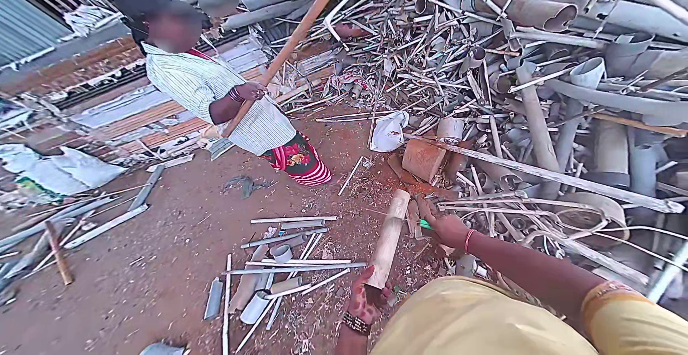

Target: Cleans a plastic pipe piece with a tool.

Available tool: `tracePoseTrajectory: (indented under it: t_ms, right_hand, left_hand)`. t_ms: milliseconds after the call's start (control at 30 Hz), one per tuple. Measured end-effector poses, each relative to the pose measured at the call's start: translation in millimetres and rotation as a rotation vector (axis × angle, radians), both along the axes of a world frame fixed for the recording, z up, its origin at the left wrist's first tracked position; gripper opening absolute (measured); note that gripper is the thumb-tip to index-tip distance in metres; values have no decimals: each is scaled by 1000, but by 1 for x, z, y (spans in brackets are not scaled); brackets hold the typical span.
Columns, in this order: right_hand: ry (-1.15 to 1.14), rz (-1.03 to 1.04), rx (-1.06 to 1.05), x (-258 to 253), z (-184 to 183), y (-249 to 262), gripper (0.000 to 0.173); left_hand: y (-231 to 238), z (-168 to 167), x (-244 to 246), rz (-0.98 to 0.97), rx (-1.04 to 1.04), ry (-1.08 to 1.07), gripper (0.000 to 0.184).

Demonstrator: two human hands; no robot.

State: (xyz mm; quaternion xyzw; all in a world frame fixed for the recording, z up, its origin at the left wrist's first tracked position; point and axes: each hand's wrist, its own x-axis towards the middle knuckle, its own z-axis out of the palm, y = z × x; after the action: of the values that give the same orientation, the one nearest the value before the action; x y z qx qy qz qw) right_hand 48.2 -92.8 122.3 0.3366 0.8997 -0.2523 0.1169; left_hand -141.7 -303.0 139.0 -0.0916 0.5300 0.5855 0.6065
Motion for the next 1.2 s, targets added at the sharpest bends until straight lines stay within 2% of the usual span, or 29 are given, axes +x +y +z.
tracePoseTrajectory:
  t_ms: [67,167,200,300,333,433,500,533,567,667,700,800,833,933,967,1000,1067,1133,1200]
  right_hand:
    - [-39,-159,-64,10,-3,21,52]
    - [38,54,-69,33,-2,21,46]
    - [53,67,-55,41,-6,28,45]
    - [19,-186,-126,58,-12,60,50]
    - [14,-150,-121,64,-9,63,49]
    - [81,130,-40,78,1,73,43]
    - [19,2,-75,82,1,91,46]
    - [-27,-80,-98,83,4,101,48]
    - [-58,-78,-97,84,9,104,47]
    - [-19,183,-43,89,19,98,44]
    - [-19,173,-37,90,17,102,43]
    - [-102,-109,-110,89,18,118,44]
    - [-114,-106,-121,90,21,113,44]
    - [-66,161,-62,96,28,90,41]
    - [-70,178,-63,96,27,85,41]
    - [-95,127,-88,95,23,85,43]
    - [-110,-113,-199,87,4,102,46]
    - [-1,-375,-457,82,-21,118,47]
    - [183,-538,-802,80,-36,103,48]
  left_hand:
    - [16,-2,15,11,7,-24,40]
    - [37,-3,34,30,69,-99,47]
    - [45,-3,42,40,84,-104,47]
    - [65,-3,68,62,96,-89,47]
    - [68,-6,75,65,95,-87,47]
    - [77,-8,85,29,113,-107,49]
    - [82,-7,97,52,79,-81,45]
    - [87,-6,104,62,42,-26,41]
    - [91,-7,110,62,-6,53,35]
    - [93,-10,119,-29,-109,375,18]
    - [92,-12,122,-56,-130,495,21]
    - [91,-14,134,-116,-229,811,42]
    - [88,-14,134,-137,-266,886,48]
    - [84,-8,124,-154,-351,1003,47]
    - [84,-6,121,-167,-379,1002,45]
    - [84,-3,119,-174,-395,985,44]
    - [85,1,117,-162,-384,958,44]
    - [84,2,118,-151,-305,978,42]
    - [79,4,116,-242,-261,1113,45]
